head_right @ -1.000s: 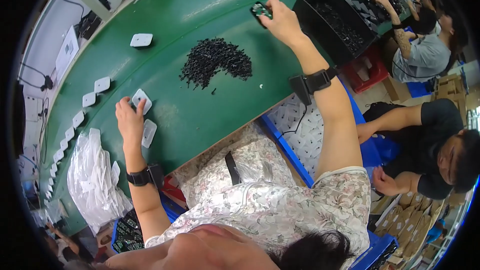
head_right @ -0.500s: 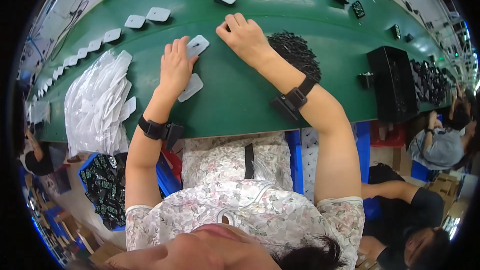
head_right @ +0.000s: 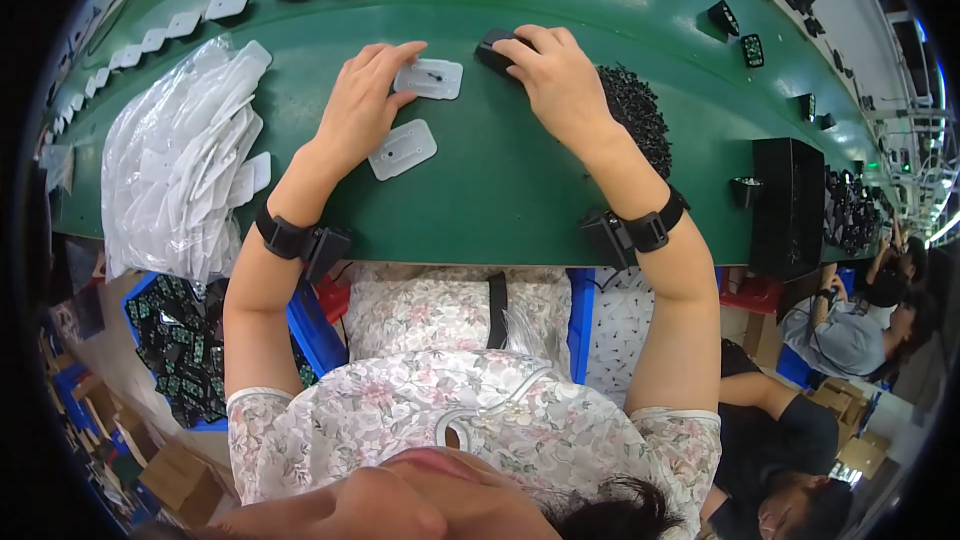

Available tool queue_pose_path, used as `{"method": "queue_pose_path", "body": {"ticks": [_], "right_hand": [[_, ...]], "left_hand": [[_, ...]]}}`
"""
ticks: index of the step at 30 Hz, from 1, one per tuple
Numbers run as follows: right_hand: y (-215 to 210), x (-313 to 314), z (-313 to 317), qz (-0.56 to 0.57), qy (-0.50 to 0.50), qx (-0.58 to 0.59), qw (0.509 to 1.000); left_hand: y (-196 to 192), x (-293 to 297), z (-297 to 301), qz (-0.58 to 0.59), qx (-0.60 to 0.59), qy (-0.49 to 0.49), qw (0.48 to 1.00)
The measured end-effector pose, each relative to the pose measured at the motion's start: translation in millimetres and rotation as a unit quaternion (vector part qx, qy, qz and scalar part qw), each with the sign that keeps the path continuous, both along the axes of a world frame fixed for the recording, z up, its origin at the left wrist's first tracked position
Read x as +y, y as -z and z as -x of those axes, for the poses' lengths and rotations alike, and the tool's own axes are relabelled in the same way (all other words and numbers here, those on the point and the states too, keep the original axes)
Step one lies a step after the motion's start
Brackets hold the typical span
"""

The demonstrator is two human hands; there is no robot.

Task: Assembling electronic devices by inserting components into plastic housings and securing them with an electric screwdriver.

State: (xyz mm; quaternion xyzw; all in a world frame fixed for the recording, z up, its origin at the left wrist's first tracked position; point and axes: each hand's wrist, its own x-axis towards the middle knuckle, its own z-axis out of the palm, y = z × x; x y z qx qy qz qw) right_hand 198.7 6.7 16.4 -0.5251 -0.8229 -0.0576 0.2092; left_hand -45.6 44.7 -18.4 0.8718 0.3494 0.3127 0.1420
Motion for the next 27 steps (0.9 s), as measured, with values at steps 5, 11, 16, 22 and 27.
{"method": "queue_pose_path", "body": {"ticks": [5,11,16,22,27], "right_hand": [[7.8,0.6,-2.9,0.007,-0.011,0.04,0.999],[-1.4,8.6,-17.9,0.205,0.062,0.328,0.92],[1.1,15.6,-37.5,0.244,0.054,0.415,0.875],[5.1,25.7,-45.7,0.302,0.06,0.502,0.808],[9.8,23.8,-39.4,0.351,0.039,0.596,0.721]], "left_hand": [[4.5,-1.5,-0.4,-0.001,-0.012,-0.013,1.0],[8.9,-3.9,-4.5,-0.035,-0.035,-0.015,0.999],[10.7,5.0,-25.1,-0.1,-0.042,-0.058,0.992],[7.6,17.7,-89.7,-0.121,0.03,-0.064,0.99],[15.8,25.7,-105.2,-0.053,-0.142,-0.046,0.987]]}}
